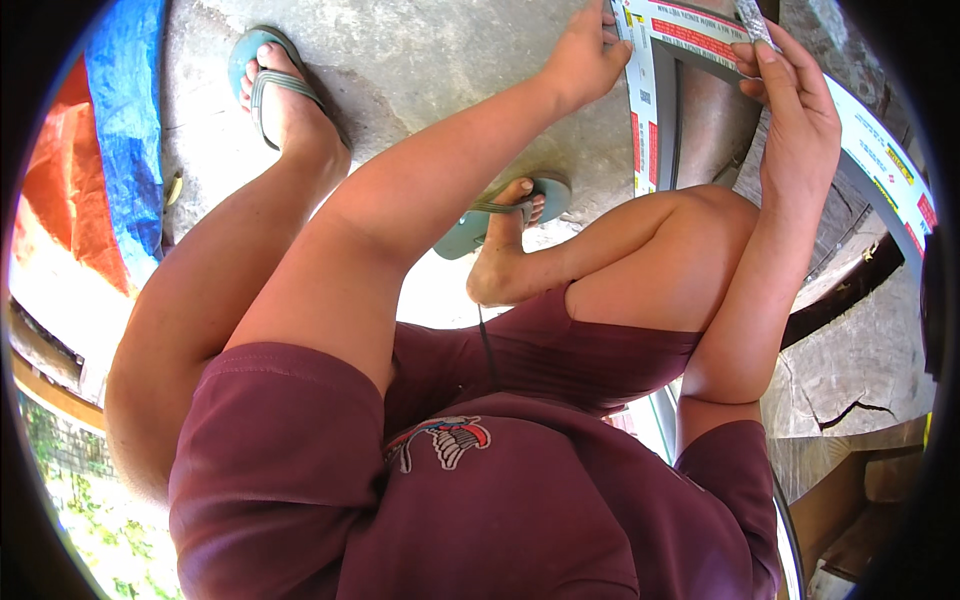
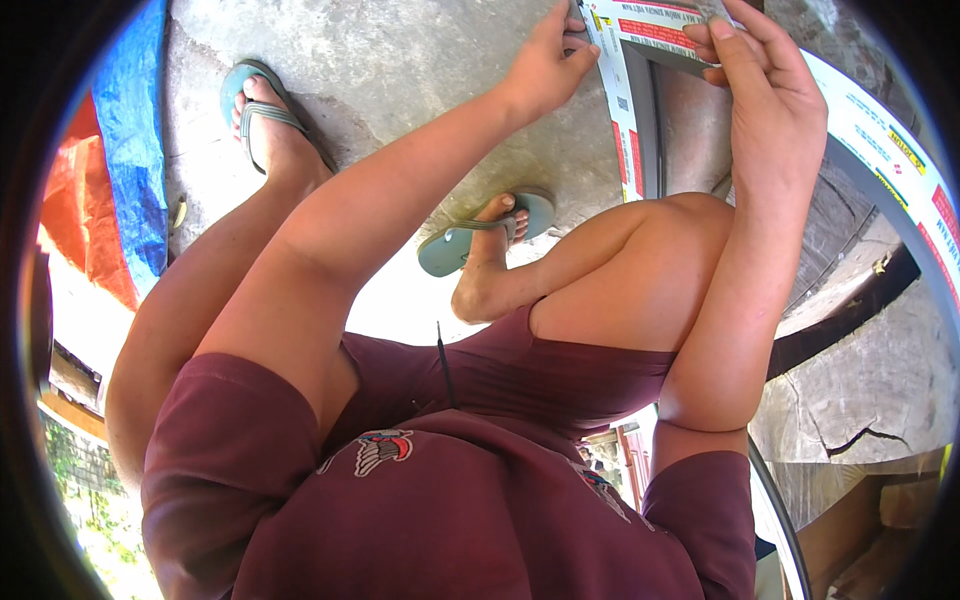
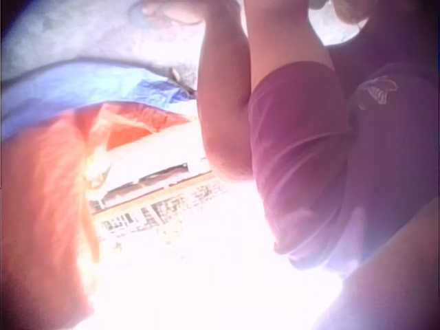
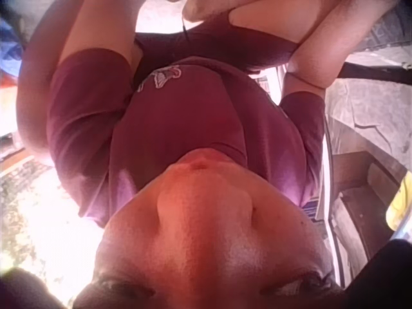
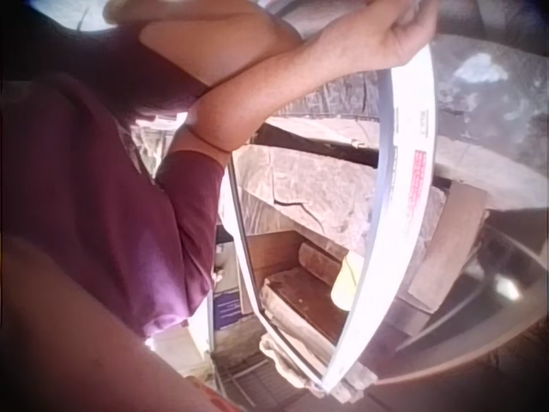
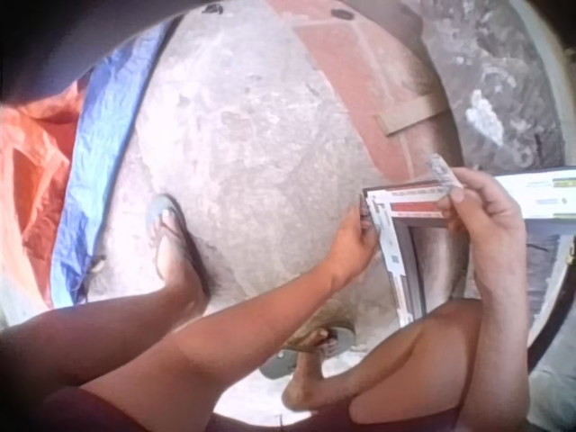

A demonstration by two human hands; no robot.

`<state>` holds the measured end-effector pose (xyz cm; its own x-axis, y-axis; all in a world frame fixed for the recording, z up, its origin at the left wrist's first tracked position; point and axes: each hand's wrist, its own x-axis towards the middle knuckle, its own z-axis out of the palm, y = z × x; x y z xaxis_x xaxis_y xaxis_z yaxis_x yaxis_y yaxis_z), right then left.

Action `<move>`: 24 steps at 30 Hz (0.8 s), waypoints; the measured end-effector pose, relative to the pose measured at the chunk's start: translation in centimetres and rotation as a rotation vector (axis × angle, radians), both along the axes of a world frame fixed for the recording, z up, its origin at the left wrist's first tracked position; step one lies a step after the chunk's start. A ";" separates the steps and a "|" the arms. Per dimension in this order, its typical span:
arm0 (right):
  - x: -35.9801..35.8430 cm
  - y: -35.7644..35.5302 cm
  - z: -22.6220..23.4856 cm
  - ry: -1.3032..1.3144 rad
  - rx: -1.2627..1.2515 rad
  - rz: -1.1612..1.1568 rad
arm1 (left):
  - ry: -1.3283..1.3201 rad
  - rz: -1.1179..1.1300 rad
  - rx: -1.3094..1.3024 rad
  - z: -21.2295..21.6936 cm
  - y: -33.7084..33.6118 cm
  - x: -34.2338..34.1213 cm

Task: The person peels protective film strips from the edges of a rectangular metal frame using both hands. The person works along the frame's perimeter, removing the film in sections and discarding the pieces.

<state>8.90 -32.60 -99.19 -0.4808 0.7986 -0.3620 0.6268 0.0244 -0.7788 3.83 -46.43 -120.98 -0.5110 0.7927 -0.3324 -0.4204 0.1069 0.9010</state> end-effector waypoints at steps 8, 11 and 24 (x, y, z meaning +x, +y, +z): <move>0.6 -0.2 0.2 0.008 -0.006 -0.023 | 0.269 -0.137 -0.173 0.6 0.9 0.4; 0.7 -0.2 0.2 0.031 -0.018 -0.023 | 0.433 -0.023 -0.064 -0.5 0.5 0.8; 0.5 -0.1 0.0 0.002 -0.014 -0.020 | 0.104 -0.133 -0.276 2.1 0.0 -2.3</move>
<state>9.39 -32.72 -99.19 -0.4652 0.8033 -0.3720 0.6254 0.0008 -0.7803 1.55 -46.44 -118.93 -0.4518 0.7421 -0.4952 -0.2933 0.4007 0.8680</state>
